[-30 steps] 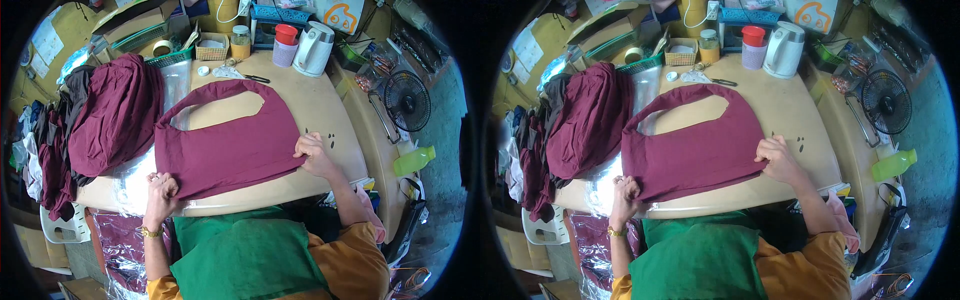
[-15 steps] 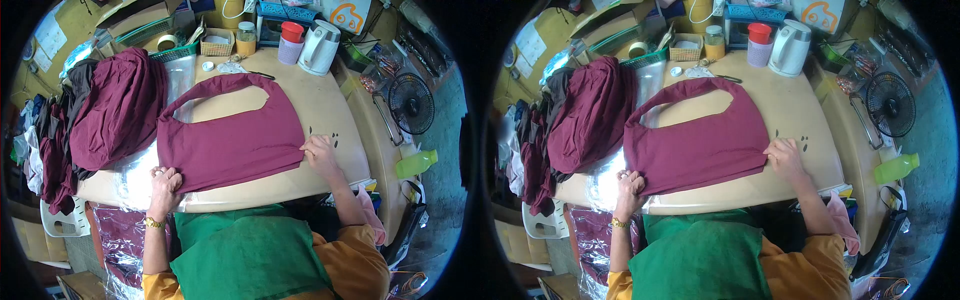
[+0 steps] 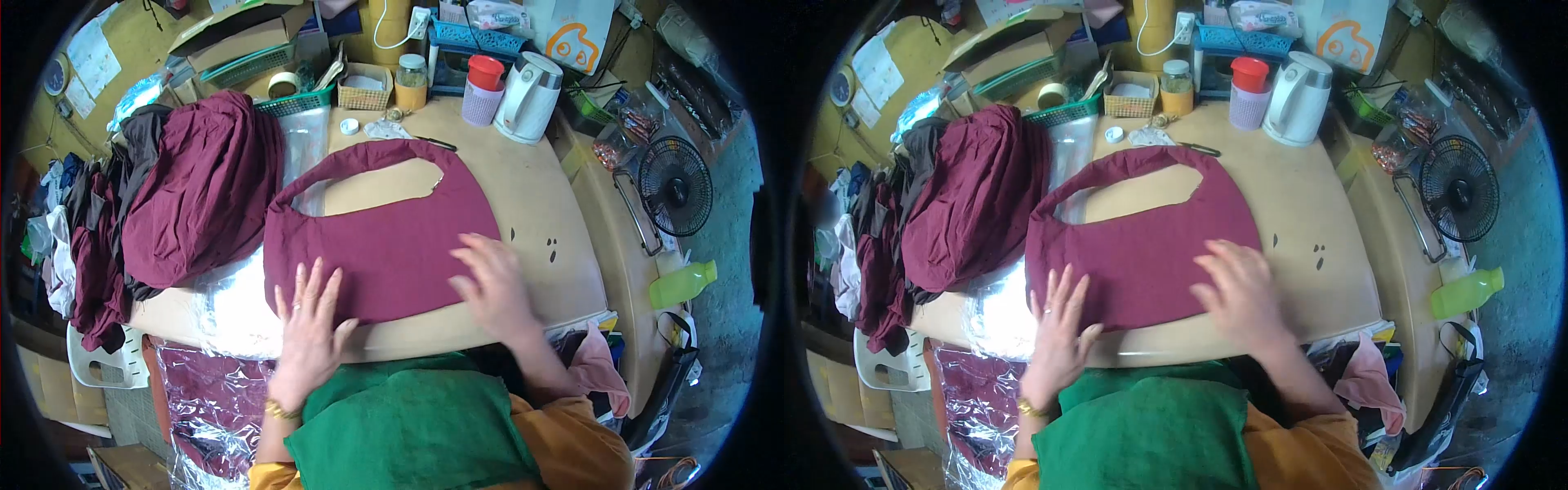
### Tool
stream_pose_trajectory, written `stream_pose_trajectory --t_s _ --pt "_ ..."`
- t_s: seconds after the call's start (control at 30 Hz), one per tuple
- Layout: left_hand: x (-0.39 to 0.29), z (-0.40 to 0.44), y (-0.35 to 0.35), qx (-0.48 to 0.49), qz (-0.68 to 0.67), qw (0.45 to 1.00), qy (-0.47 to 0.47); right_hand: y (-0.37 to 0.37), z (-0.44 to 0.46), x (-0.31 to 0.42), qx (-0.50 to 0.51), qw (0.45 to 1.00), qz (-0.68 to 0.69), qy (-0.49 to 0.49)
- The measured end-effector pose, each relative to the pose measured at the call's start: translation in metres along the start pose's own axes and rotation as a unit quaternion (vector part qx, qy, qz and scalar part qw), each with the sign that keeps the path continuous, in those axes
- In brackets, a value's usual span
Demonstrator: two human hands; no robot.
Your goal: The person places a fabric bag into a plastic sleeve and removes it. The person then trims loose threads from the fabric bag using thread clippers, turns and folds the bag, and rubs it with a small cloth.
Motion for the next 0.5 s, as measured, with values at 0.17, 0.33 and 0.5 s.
stream_pose_trajectory --t_s 0.17,0.33,0.5 --pt "0.044 0.021 -0.052 -0.021 0.112 0.99 0.084 -0.066 0.021 -0.019 0.046 0.988 -0.145 0.029" --pt "0.06 0.022 -0.056 -0.026 0.083 0.991 0.101 -0.081 0.025 -0.044 0.11 0.978 -0.175 -0.016" --pt "0.062 0.022 -0.057 -0.005 0.085 0.99 0.113 -0.084 0.023 -0.045 0.158 0.972 -0.171 -0.034"
Point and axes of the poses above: each hand's wrist, its own z-axis towards the middle knuckle, its own y-axis out of the back of the hand, x = y × z, the point moved 6 cm from there along z, towards the middle knuckle, and after that the axes turned 7 degrees about -y, right-handed, at the moved point
